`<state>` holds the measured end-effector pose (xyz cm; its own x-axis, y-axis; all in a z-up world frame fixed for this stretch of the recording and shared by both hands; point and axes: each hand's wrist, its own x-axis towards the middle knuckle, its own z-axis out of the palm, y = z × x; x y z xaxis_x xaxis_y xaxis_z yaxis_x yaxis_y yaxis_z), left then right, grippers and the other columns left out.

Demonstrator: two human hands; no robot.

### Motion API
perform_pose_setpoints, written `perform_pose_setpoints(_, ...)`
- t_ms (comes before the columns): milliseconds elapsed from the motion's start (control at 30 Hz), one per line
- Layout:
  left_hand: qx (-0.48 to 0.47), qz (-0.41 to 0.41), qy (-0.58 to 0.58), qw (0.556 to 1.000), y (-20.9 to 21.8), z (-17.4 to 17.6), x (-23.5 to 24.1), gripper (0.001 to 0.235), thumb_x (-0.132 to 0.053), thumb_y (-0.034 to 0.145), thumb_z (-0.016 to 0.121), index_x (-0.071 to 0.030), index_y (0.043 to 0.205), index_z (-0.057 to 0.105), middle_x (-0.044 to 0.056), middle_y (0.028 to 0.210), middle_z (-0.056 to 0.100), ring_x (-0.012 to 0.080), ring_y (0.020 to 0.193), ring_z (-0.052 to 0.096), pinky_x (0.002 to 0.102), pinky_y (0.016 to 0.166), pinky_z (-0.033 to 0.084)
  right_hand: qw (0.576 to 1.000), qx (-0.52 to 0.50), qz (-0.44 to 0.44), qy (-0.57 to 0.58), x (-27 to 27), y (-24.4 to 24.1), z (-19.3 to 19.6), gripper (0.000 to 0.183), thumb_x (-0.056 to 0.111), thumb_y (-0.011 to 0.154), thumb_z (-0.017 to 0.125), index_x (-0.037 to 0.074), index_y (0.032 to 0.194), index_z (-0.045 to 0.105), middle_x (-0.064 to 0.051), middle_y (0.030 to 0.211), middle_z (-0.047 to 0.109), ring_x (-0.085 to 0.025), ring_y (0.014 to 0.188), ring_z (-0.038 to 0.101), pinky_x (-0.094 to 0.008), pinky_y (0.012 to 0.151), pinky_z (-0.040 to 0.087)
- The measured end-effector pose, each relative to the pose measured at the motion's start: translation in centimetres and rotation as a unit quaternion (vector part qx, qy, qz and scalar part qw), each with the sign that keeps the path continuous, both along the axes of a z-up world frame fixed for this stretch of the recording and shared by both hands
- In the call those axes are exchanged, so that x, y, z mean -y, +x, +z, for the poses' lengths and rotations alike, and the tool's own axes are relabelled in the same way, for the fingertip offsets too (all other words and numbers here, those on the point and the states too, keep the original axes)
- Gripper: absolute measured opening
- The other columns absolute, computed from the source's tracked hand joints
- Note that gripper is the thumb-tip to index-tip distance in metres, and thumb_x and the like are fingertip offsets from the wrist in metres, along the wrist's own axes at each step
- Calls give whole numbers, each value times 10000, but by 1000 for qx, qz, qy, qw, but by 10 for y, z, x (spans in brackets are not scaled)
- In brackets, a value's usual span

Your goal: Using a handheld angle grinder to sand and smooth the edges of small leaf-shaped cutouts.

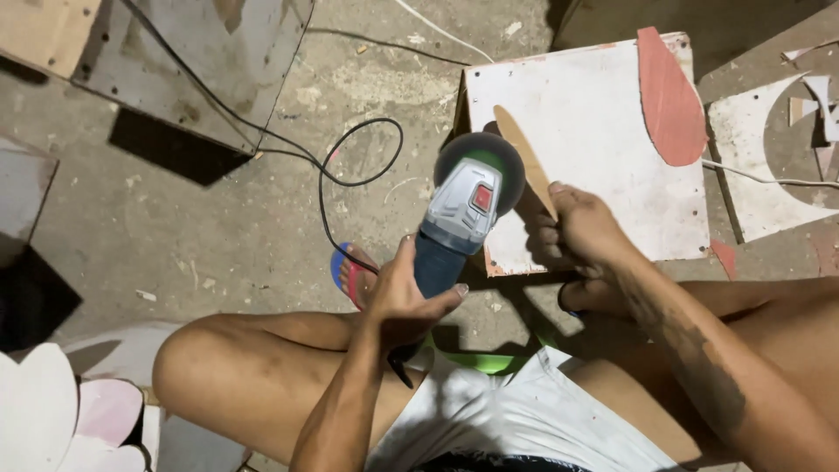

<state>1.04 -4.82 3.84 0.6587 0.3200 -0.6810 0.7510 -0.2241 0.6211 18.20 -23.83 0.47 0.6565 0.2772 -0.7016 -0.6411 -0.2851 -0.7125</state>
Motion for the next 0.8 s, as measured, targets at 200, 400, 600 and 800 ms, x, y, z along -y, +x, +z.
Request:
perform_pose_setpoints(200,55,-24,-3,998,-9,-68,-1,986,-557,540,858,-209,1384,485,257,1164,713,455,1155,670,564,897,542,987,-130,-28,87,-14,-14,38,276,229,1125,287,55,997,459,52,713,300,-45,483,344,-148,373,257)
perform_pose_setpoints(400,92,1,-1,996,-7,-22,-1,848,-507,585,865,-185,1299,542,261,1142,725,456,1127,684,558,882,557,990,-105,45,77,-5,-14,32,220,160,1076,339,119,880,430,52,684,295,-63,466,298,-173,372,251)
perform_pose_setpoints(600,200,95,18,975,-13,-32,-28,616,-285,668,915,-59,1151,606,264,1065,743,418,1056,719,523,831,582,990,71,115,40,24,-3,2,280,184,1102,413,66,875,528,-34,646,393,-159,527,427,-277,504,382)
perform_pose_setpoints(800,227,189,-1,955,-14,-47,-34,579,-208,686,928,-59,1150,615,229,1040,746,309,1004,722,478,833,585,981,141,117,-61,-1,-13,19,203,180,1048,601,-18,1045,648,-163,787,652,-272,732,676,-407,732,557)
